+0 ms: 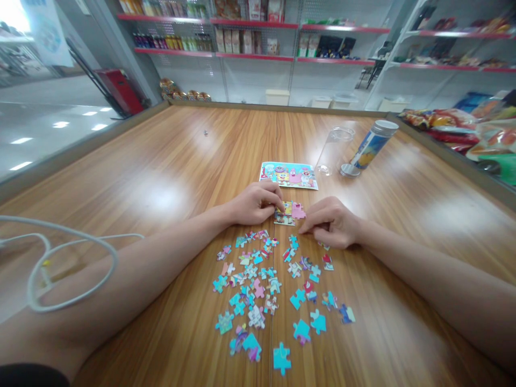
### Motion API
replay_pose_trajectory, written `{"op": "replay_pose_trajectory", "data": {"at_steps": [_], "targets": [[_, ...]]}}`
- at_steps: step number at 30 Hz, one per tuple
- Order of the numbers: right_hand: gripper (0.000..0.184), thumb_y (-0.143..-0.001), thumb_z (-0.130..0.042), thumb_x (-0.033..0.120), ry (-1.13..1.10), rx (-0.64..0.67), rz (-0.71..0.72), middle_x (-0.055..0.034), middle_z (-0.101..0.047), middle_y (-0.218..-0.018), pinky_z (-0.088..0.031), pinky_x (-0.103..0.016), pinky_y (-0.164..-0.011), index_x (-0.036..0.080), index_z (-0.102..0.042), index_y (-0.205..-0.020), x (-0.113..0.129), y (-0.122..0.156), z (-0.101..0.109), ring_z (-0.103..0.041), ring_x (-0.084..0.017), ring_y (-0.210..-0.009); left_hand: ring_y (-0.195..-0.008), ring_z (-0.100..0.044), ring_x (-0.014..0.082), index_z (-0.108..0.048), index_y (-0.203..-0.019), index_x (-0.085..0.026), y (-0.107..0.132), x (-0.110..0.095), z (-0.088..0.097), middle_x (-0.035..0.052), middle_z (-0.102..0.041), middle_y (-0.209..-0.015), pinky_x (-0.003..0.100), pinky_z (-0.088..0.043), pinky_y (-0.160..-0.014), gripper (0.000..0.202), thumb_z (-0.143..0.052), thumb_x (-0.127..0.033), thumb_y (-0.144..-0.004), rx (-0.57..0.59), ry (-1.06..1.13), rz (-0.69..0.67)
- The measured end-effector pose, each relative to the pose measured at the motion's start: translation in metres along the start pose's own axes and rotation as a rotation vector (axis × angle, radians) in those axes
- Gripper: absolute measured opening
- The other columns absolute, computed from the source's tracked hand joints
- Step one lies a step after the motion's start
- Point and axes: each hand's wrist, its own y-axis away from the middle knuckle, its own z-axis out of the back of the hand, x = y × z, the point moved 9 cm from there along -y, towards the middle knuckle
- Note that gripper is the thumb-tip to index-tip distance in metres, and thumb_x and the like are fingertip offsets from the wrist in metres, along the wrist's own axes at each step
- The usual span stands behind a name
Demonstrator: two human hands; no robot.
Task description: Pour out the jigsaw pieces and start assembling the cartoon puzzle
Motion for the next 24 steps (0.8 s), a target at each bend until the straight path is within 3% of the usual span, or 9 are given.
{"op": "replay_pose_trajectory", "data": {"at_steps": [2, 4, 7, 10, 12, 15, 21, 24], "targets": [[0.028, -0.082, -0.052, 0.010, 0.099, -0.070, -0.018, -0.0009, -0.062, -0.067, -0.040, -0.023, -0.055, 0.014, -0.073, -0.100, 0.003, -0.003, 0.004, -0.050, -0.010, -0.055, -0.082, -0.061, 0.0142, -0.077, -0.084, -0.018, 0.000, 0.000, 0.000, 0.0056, -0.065, -0.088, 0.030, -0.051, -0.079, 0.030, -0.052, -0.003, -0.077, -0.004, -0.001, -0.005], [0.027, -0.088, -0.054, 0.016, 0.207, -0.087, -0.018, -0.0062, -0.067, -0.087, -0.046, -0.030, -0.071, 0.015, -0.071, -0.109, 0.014, -0.009, 0.001, -0.058, -0.016, -0.077, -0.082, -0.061, 0.0142, -0.077, -0.083, -0.018, 0.000, -0.001, 0.000, 0.0055, -0.065, -0.088, 0.030, -0.051, -0.079, 0.029, -0.052, -0.003, -0.077, -0.005, -0.005, -0.020], [0.034, -0.096, -0.053, 0.028, 0.265, 0.094, 0.029, -0.0100, -0.067, -0.119, -0.045, -0.040, -0.093, 0.015, -0.063, -0.125, 0.042, -0.021, -0.029, -0.054, -0.023, -0.106, -0.083, -0.061, 0.0143, -0.077, -0.081, -0.018, -0.001, -0.002, -0.001, 0.0056, -0.065, -0.087, 0.030, -0.051, -0.079, 0.028, -0.053, -0.004, -0.076, -0.024, -0.008, -0.042], [0.047, -0.101, -0.048, 0.042, 0.243, 0.281, 0.024, -0.0087, -0.053, -0.144, -0.035, -0.046, -0.106, 0.016, -0.051, -0.140, 0.065, -0.029, -0.064, -0.044, -0.027, -0.121, -0.081, -0.060, 0.0135, -0.077, -0.080, -0.018, -0.001, -0.001, -0.001, 0.0053, -0.064, -0.086, 0.029, -0.050, -0.078, 0.031, -0.051, -0.003, -0.076, -0.037, -0.021, -0.033], [0.053, -0.101, -0.046, 0.047, 0.243, 0.322, -0.002, -0.0055, -0.043, -0.153, -0.027, -0.050, -0.111, 0.019, -0.044, -0.146, 0.073, -0.034, -0.077, -0.035, -0.030, -0.131, -0.080, -0.060, 0.0132, -0.078, -0.081, -0.019, -0.002, -0.001, -0.002, 0.0051, -0.064, -0.086, 0.028, -0.050, -0.078, 0.033, -0.049, -0.002, -0.076, -0.033, -0.033, -0.025], [0.056, -0.102, -0.042, 0.051, 0.232, 0.363, -0.006, -0.0025, -0.040, -0.156, -0.020, -0.053, -0.114, 0.022, -0.040, -0.149, 0.076, -0.036, -0.087, -0.027, -0.034, -0.137, -0.082, -0.059, 0.0134, -0.078, -0.081, -0.019, -0.002, -0.002, -0.002, 0.0049, -0.064, -0.087, 0.029, -0.050, -0.079, 0.033, -0.049, -0.002, -0.076, -0.032, -0.041, -0.022], [0.049, -0.103, -0.040, 0.046, 0.175, 0.357, 0.033, -0.0038, -0.056, -0.142, -0.021, -0.049, -0.112, 0.021, -0.047, -0.144, 0.076, -0.034, -0.081, -0.034, -0.030, -0.132, -0.081, -0.059, 0.0134, -0.078, -0.083, -0.019, -0.002, -0.003, -0.003, 0.0053, -0.063, -0.086, 0.029, -0.049, -0.078, 0.034, -0.049, -0.002, -0.076, -0.021, -0.036, -0.036], [0.053, -0.102, -0.040, 0.048, 0.192, 0.352, 0.032, -0.0056, -0.045, -0.152, -0.021, -0.051, -0.111, 0.020, -0.042, -0.148, 0.077, -0.037, -0.085, -0.029, -0.034, -0.137, -0.081, -0.059, 0.0133, -0.078, -0.081, -0.019, -0.002, -0.003, -0.002, 0.0051, -0.063, -0.086, 0.029, -0.049, -0.077, 0.033, -0.050, -0.002, -0.076, -0.030, -0.039, -0.031]]}}
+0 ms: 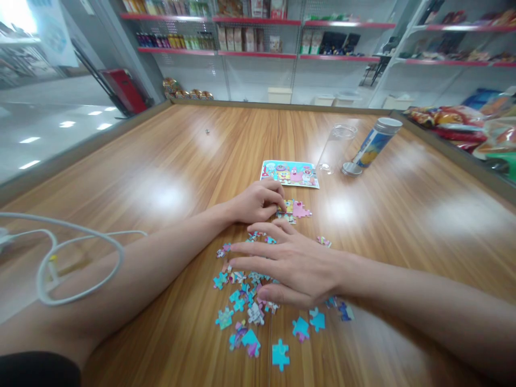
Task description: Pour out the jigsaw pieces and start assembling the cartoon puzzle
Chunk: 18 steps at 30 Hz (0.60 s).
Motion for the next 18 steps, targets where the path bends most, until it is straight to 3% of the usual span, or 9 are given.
{"op": "replay_pose_trajectory", "data": {"at_steps": [2, 5, 9, 13, 15, 18], "targets": [[0.058, -0.102, -0.039, 0.053, 0.013, 0.007, -0.017, -0.0053, -0.038, -0.157, -0.019, -0.054, -0.112, 0.021, -0.039, -0.150, 0.000, -0.004, -0.003, -0.023, -0.036, -0.141, -0.080, -0.059, 0.0130, -0.078, -0.081, -0.018, 0.000, 0.000, 0.000, 0.0050, -0.064, -0.086, 0.029, -0.049, -0.077, 0.033, -0.050, -0.001, -0.076, 0.005, 0.001, 0.008], [0.058, -0.102, -0.039, 0.055, -0.003, 0.008, -0.016, -0.0064, -0.047, -0.151, -0.021, -0.053, -0.111, 0.020, -0.042, -0.148, -0.001, -0.004, -0.002, -0.026, -0.035, -0.140, -0.081, -0.059, 0.0130, -0.078, -0.081, -0.019, 0.000, 0.001, 0.000, 0.0051, -0.064, -0.087, 0.029, -0.049, -0.078, 0.033, -0.050, -0.001, -0.076, 0.015, 0.000, 0.014], [0.041, -0.100, -0.047, 0.042, -0.050, -0.065, 0.060, -0.0075, -0.070, -0.119, -0.027, -0.048, -0.106, 0.017, -0.059, -0.130, -0.004, 0.007, 0.009, -0.041, -0.029, -0.126, -0.081, -0.059, 0.0138, -0.078, -0.081, -0.019, 0.001, 0.001, 0.001, 0.0054, -0.064, -0.087, 0.029, -0.049, -0.078, 0.032, -0.051, -0.003, -0.076, 0.020, 0.001, 0.005], [0.021, -0.091, -0.052, 0.021, -0.058, -0.193, 0.116, -0.0043, -0.071, -0.085, -0.033, -0.043, -0.097, 0.016, -0.069, -0.104, -0.012, 0.020, 0.019, -0.049, -0.025, -0.107, -0.082, -0.059, 0.0145, -0.076, -0.079, -0.018, 0.003, 0.000, 0.001, 0.0060, -0.065, -0.088, 0.030, -0.050, -0.078, 0.029, -0.051, -0.003, -0.075, 0.028, 0.000, -0.010], [0.018, -0.090, -0.054, 0.018, -0.029, -0.246, 0.092, -0.0039, -0.069, -0.083, -0.036, -0.040, -0.092, 0.017, -0.069, -0.099, -0.018, 0.022, 0.022, -0.048, -0.022, -0.098, -0.082, -0.059, 0.0151, -0.076, -0.078, -0.017, 0.003, 0.000, 0.001, 0.0064, -0.065, -0.088, 0.030, -0.050, -0.079, 0.028, -0.052, -0.003, -0.074, 0.034, -0.003, -0.010], [0.019, -0.093, -0.057, 0.028, 0.026, -0.251, 0.023, -0.0058, -0.066, -0.090, -0.037, -0.039, -0.088, 0.017, -0.071, -0.100, -0.025, 0.021, 0.023, -0.046, -0.021, -0.092, -0.082, -0.058, 0.0155, -0.075, -0.078, -0.017, 0.003, 0.000, 0.001, 0.0066, -0.065, -0.088, 0.031, -0.051, -0.079, 0.027, -0.053, -0.004, -0.073, 0.040, -0.009, -0.003]]}}
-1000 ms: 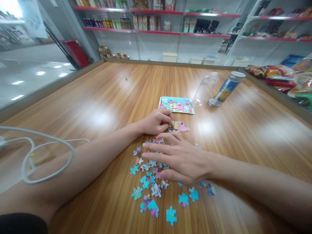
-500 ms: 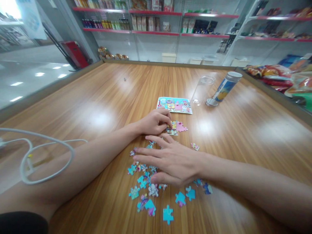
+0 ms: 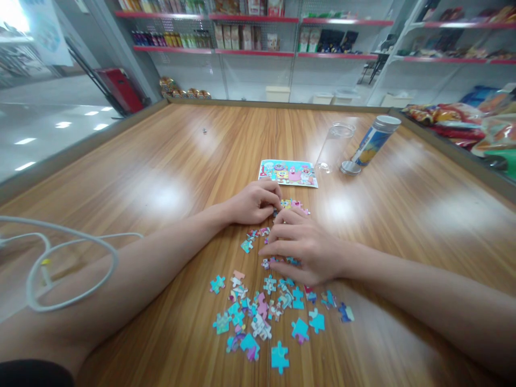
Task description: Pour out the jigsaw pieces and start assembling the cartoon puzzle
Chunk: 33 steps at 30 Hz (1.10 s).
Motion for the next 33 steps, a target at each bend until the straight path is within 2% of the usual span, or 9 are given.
{"op": "replay_pose_trajectory", "data": {"at_steps": [3, 10, 14, 16, 22, 25, 30, 33], "targets": [[0.023, -0.095, -0.057, 0.035, -0.004, 0.063, -0.011, -0.0066, -0.063, -0.091, -0.037, -0.039, -0.087, 0.018, -0.072, -0.098, 0.0010, -0.0018, -0.0039, -0.045, -0.021, -0.092, -0.083, -0.058, 0.0154, -0.076, -0.079, -0.018, -0.0002, 0.0005, -0.0003, 0.0062, -0.065, -0.088, 0.031, -0.051, -0.080, 0.028, -0.052, -0.004, -0.073, -0.001, -0.008, 0.011], [0.018, -0.095, -0.056, 0.027, -0.060, 0.103, 0.031, -0.0059, -0.062, -0.097, -0.036, -0.037, -0.085, 0.021, -0.073, -0.096, 0.0050, 0.0012, -0.0063, -0.045, -0.020, -0.091, -0.084, -0.058, 0.0155, -0.077, -0.080, -0.019, -0.0003, 0.0010, -0.0007, 0.0058, -0.065, -0.089, 0.031, -0.051, -0.082, 0.030, -0.052, -0.005, -0.074, -0.008, -0.011, 0.009], [0.034, -0.093, -0.060, 0.048, 0.033, 0.096, -0.019, -0.0078, -0.061, -0.097, -0.036, -0.038, -0.086, 0.016, -0.070, -0.098, 0.0004, 0.0007, -0.0049, -0.046, -0.021, -0.091, -0.085, -0.058, 0.0159, -0.077, -0.081, -0.019, 0.0000, 0.0014, -0.0008, 0.0062, -0.065, -0.089, 0.032, -0.050, -0.083, 0.030, -0.053, -0.004, -0.073, -0.005, -0.013, 0.010], [0.038, -0.091, -0.062, 0.052, 0.054, 0.115, -0.050, -0.0074, -0.061, -0.094, -0.036, -0.037, -0.085, 0.015, -0.068, -0.097, -0.0014, 0.0002, -0.0059, -0.047, -0.021, -0.090, -0.085, -0.058, 0.0161, -0.078, -0.081, -0.018, 0.0001, 0.0008, -0.0008, 0.0065, -0.065, -0.089, 0.032, -0.050, -0.083, 0.030, -0.053, -0.003, -0.073, -0.004, -0.012, 0.002], [0.027, -0.094, -0.061, 0.042, 0.024, 0.151, -0.047, -0.0040, -0.061, -0.085, -0.035, -0.034, -0.080, 0.016, -0.066, -0.087, -0.0007, 0.0007, -0.0084, -0.047, -0.019, -0.085, -0.084, -0.058, 0.0158, -0.078, -0.081, -0.019, -0.0004, 0.0004, -0.0005, 0.0060, -0.065, -0.088, 0.032, -0.050, -0.082, 0.031, -0.052, -0.003, -0.073, -0.006, -0.006, -0.001], [0.026, -0.093, -0.063, 0.043, 0.001, 0.175, -0.025, -0.0042, -0.061, -0.088, -0.034, -0.035, -0.081, 0.017, -0.065, -0.090, -0.0006, 0.0026, -0.0090, -0.046, -0.019, -0.085, -0.084, -0.058, 0.0159, -0.078, -0.082, -0.019, -0.0006, -0.0001, -0.0001, 0.0061, -0.065, -0.088, 0.032, -0.050, -0.083, 0.032, -0.052, -0.004, -0.073, -0.006, -0.005, 0.001], [0.014, -0.088, -0.066, 0.029, -0.043, 0.213, -0.053, -0.0047, -0.060, -0.091, -0.035, -0.037, -0.085, 0.017, -0.063, -0.094, -0.0012, 0.0039, -0.0093, -0.046, -0.020, -0.089, -0.084, -0.058, 0.0159, -0.078, -0.082, -0.020, -0.0006, -0.0005, -0.0001, 0.0059, -0.065, -0.089, 0.033, -0.050, -0.083, 0.031, -0.052, -0.003, -0.073, -0.003, 0.002, 0.006], [0.011, -0.088, -0.066, 0.027, -0.037, 0.220, -0.071, -0.0040, -0.060, -0.089, -0.035, -0.036, -0.083, 0.017, -0.063, -0.092, -0.0014, 0.0027, -0.0101, -0.046, -0.020, -0.088, -0.084, -0.058, 0.0161, -0.078, -0.081, -0.019, -0.0005, -0.0007, -0.0001, 0.0060, -0.065, -0.088, 0.032, -0.051, -0.082, 0.031, -0.052, -0.003, -0.072, -0.004, 0.003, 0.001]]}}
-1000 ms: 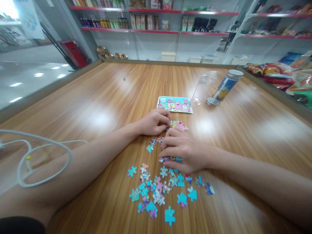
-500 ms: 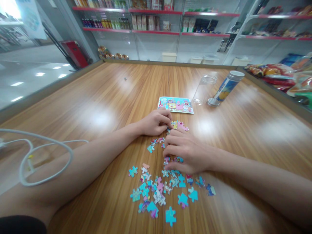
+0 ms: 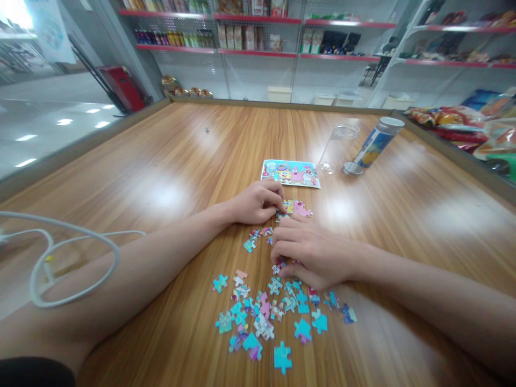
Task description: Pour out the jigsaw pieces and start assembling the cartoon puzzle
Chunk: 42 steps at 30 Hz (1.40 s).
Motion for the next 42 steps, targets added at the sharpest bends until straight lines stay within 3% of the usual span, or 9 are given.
{"op": "replay_pose_trajectory", "data": {"at_steps": [20, 24, 27, 29, 33, 37, 42], "targets": [[0.008, -0.092, -0.062, 0.025, 0.041, 0.054, 0.079, -0.0023, -0.062, -0.092, -0.030, -0.035, -0.084, 0.018, -0.060, -0.089, 0.010, -0.003, -0.004, -0.046, -0.018, -0.089, -0.083, -0.060, 0.0152, -0.077, -0.083, -0.019, 0.001, 0.002, -0.001, 0.0060, -0.065, -0.089, 0.031, -0.051, -0.080, 0.032, -0.051, -0.003, -0.074, 0.018, 0.010, -0.006], [0.003, -0.092, -0.057, 0.018, 0.049, 0.098, 0.116, -0.0014, -0.063, -0.090, -0.030, -0.036, -0.085, 0.018, -0.060, -0.093, 0.018, -0.004, -0.006, -0.047, -0.017, -0.086, -0.084, -0.060, 0.0153, -0.078, -0.084, -0.020, 0.001, 0.003, -0.001, 0.0058, -0.065, -0.090, 0.031, -0.051, -0.080, 0.031, -0.052, -0.004, -0.074, 0.027, 0.009, 0.003], [0.011, -0.088, -0.054, 0.010, 0.011, 0.058, 0.140, -0.0009, -0.063, -0.087, -0.031, -0.035, -0.084, 0.018, -0.060, -0.094, 0.018, -0.003, -0.002, -0.048, -0.016, -0.085, -0.084, -0.060, 0.0151, -0.077, -0.084, -0.020, 0.002, 0.003, -0.001, 0.0056, -0.065, -0.090, 0.031, -0.051, -0.081, 0.031, -0.052, -0.004, -0.075, 0.028, 0.008, 0.007], [0.015, -0.087, -0.051, 0.007, -0.038, -0.053, 0.113, -0.0012, -0.063, -0.086, -0.033, -0.034, -0.083, 0.018, -0.060, -0.090, 0.006, -0.001, 0.009, -0.048, -0.016, -0.085, -0.085, -0.060, 0.0151, -0.077, -0.082, -0.019, 0.003, 0.003, -0.001, 0.0057, -0.065, -0.090, 0.030, -0.051, -0.081, 0.029, -0.053, -0.004, -0.074, 0.024, 0.004, 0.008], [0.016, -0.090, -0.050, 0.008, -0.104, -0.368, -0.051, -0.0043, -0.064, -0.087, -0.037, -0.035, -0.082, 0.017, -0.063, -0.089, -0.044, 0.014, 0.040, -0.053, -0.018, -0.087, -0.085, -0.060, 0.0155, -0.076, -0.078, -0.018, 0.002, 0.002, -0.001, 0.0060, -0.066, -0.090, 0.031, -0.051, -0.081, 0.028, -0.053, -0.003, -0.073, 0.032, 0.004, 0.000], [0.018, -0.090, -0.054, 0.009, -0.009, -0.355, -0.172, -0.0044, -0.062, -0.093, -0.039, -0.039, -0.089, 0.021, -0.068, -0.090, -0.080, 0.023, 0.040, -0.054, -0.020, -0.093, -0.085, -0.060, 0.0158, -0.077, -0.082, -0.018, 0.002, 0.002, -0.002, 0.0056, -0.065, -0.089, 0.032, -0.050, -0.081, 0.032, -0.052, -0.001, -0.073, 0.029, -0.004, -0.016], [0.010, -0.082, -0.067, 0.016, 0.058, -0.503, -0.302, -0.0058, -0.056, -0.090, -0.042, -0.039, -0.083, 0.017, -0.066, -0.092, -0.089, 0.034, 0.053, -0.053, -0.023, -0.093, -0.085, -0.060, 0.0158, -0.078, -0.084, -0.019, 0.004, 0.004, -0.001, 0.0052, -0.065, -0.089, 0.032, -0.050, -0.082, 0.033, -0.054, 0.000, -0.073, 0.022, 0.006, -0.004]]}}
